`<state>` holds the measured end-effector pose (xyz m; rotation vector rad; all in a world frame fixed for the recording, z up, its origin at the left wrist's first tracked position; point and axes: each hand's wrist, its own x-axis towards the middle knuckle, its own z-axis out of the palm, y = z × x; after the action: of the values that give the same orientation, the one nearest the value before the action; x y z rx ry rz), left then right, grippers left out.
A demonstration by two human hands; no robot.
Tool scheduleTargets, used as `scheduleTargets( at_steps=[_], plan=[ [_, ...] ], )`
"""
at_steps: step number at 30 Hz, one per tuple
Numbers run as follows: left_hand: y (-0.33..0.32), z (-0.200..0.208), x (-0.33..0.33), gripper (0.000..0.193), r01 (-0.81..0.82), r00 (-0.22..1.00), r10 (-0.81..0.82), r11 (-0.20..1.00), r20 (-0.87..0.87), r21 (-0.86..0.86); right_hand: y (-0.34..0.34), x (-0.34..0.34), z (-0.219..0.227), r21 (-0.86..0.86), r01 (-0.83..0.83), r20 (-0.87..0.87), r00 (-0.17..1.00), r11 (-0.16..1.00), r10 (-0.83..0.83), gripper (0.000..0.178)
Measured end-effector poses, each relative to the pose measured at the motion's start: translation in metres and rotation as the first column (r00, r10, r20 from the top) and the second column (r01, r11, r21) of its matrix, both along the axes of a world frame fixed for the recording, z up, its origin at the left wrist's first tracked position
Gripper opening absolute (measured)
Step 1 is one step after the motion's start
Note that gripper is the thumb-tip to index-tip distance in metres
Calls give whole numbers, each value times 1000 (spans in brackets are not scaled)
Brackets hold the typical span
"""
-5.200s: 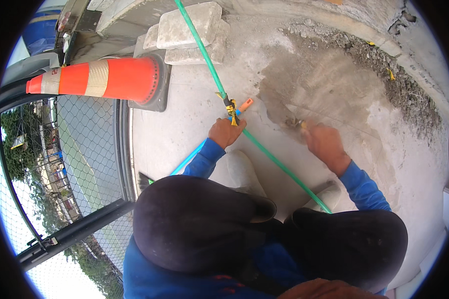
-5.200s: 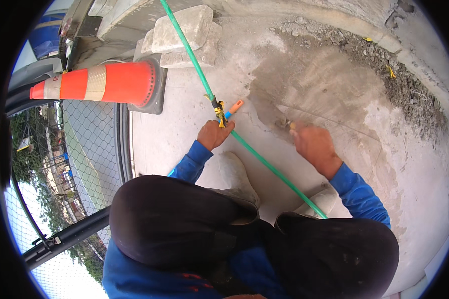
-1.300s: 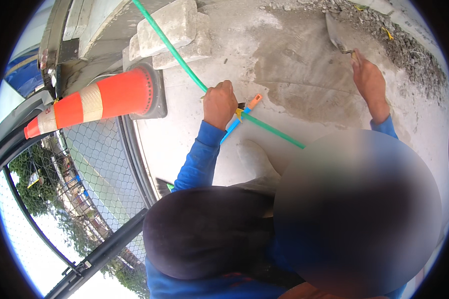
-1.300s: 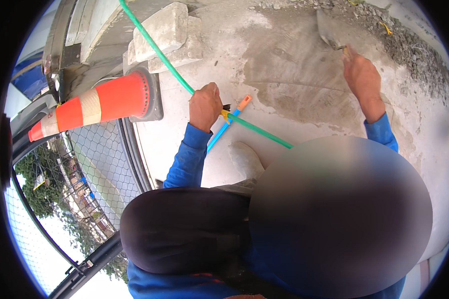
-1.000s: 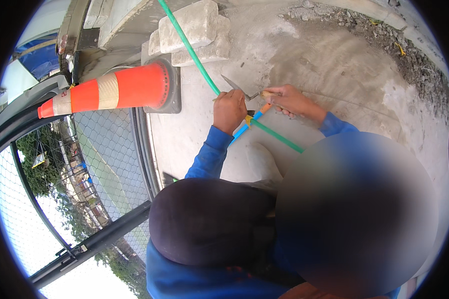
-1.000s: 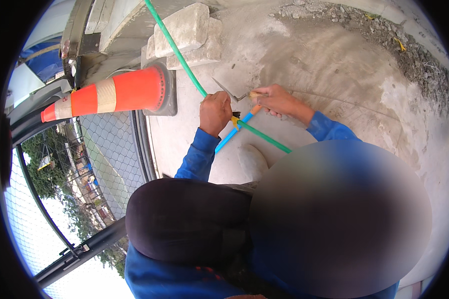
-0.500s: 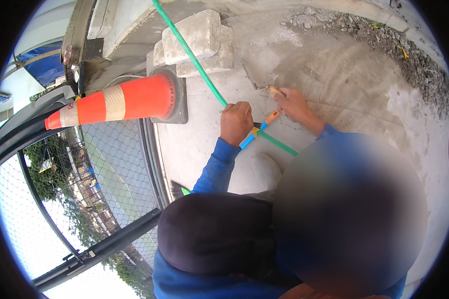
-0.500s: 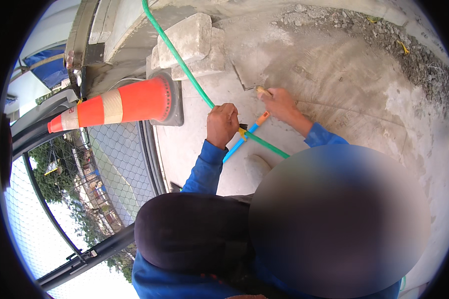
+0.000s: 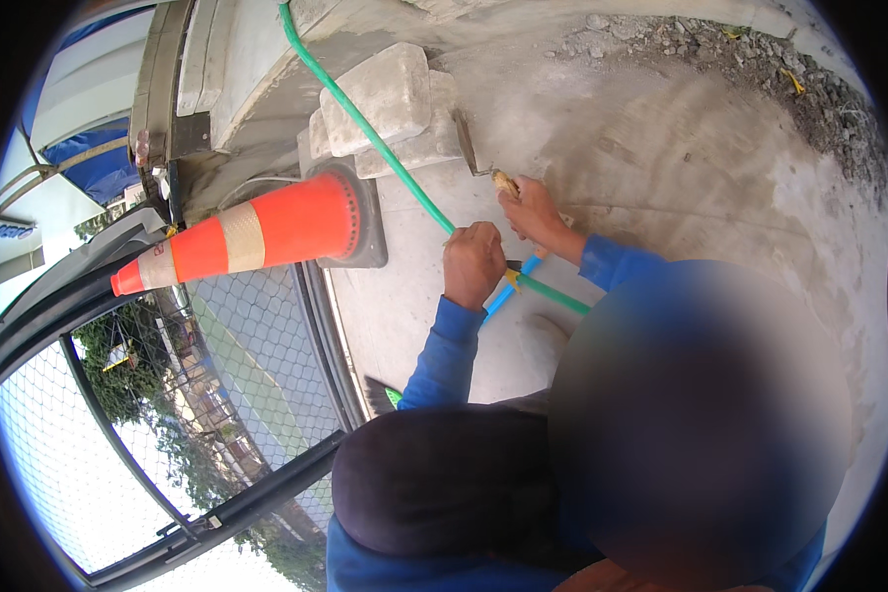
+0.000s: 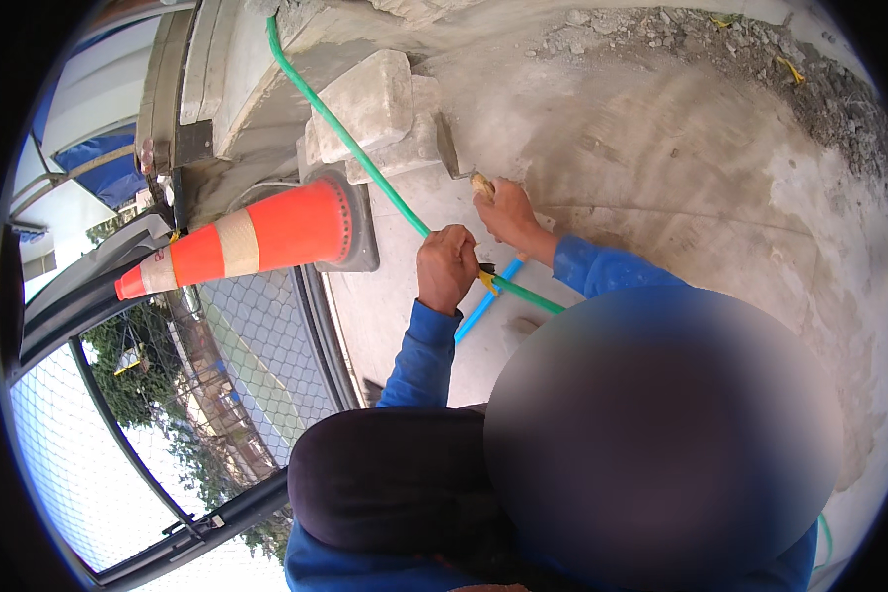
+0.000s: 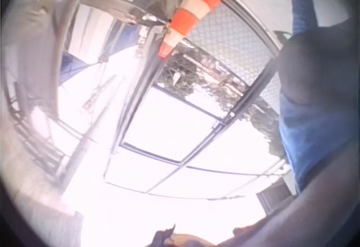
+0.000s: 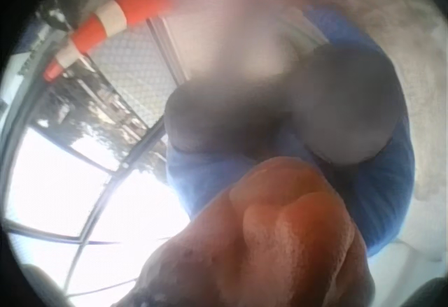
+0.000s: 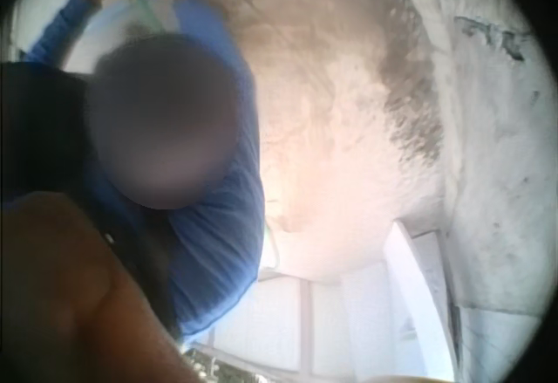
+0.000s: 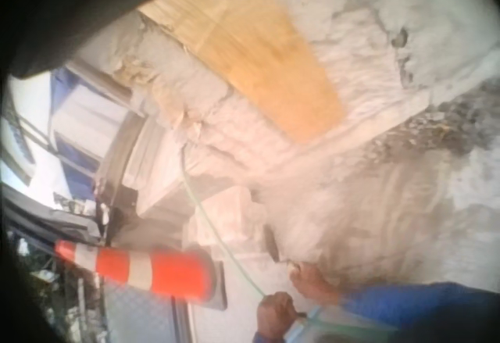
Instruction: The person secures a green hose to a blue pipe using yellow tape, then uses a trowel to scrape and smooth the concrete floor around the connection point.
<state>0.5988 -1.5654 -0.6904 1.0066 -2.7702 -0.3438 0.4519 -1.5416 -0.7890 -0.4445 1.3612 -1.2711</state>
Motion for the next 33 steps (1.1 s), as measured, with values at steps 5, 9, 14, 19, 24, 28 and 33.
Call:
scheduleTargets(
  at_steps=[5, 9, 14, 19, 24, 28, 33],
  plan=[
    [1, 5, -8, 10, 1, 1000, -1, 1000, -11, 24, -16, 5, -53, -15, 251, -210, 945, 968, -249, 34],
    [-5, 3, 3, 10, 1, 1000, -1, 999, -5, 37, 0, 12, -39, -55, 328, -208, 920, 943, -332, 33],
    [-1, 7, -3, 10, 7, 1000, -8, 999, 22, 31, -56, -34, -31, 9, 109, -28, 994, 994, -109, 35],
    [-2, 12, 7, 9, -30, 1000, 29, 998, 7, 61, -39, -61, -35, 0, 317, 94, 944, 949, -315, 35],
    [-7, 9, 6, 8, 1, 1000, -1, 998, -6, 67, -2, -44, -35, -35, 478, -71, 875, 878, -480, 31],
    [-5, 9, 10, 10, 28, 1000, -28, 998, -8, 49, -49, -57, -24, -76, 148, 24, 989, 986, -147, 32],
    [-8, 4, -1, 11, 43, 999, -42, 997, -12, 60, -66, -121, -31, -56, 213, 17, 977, 975, -212, 30]
  ],
)
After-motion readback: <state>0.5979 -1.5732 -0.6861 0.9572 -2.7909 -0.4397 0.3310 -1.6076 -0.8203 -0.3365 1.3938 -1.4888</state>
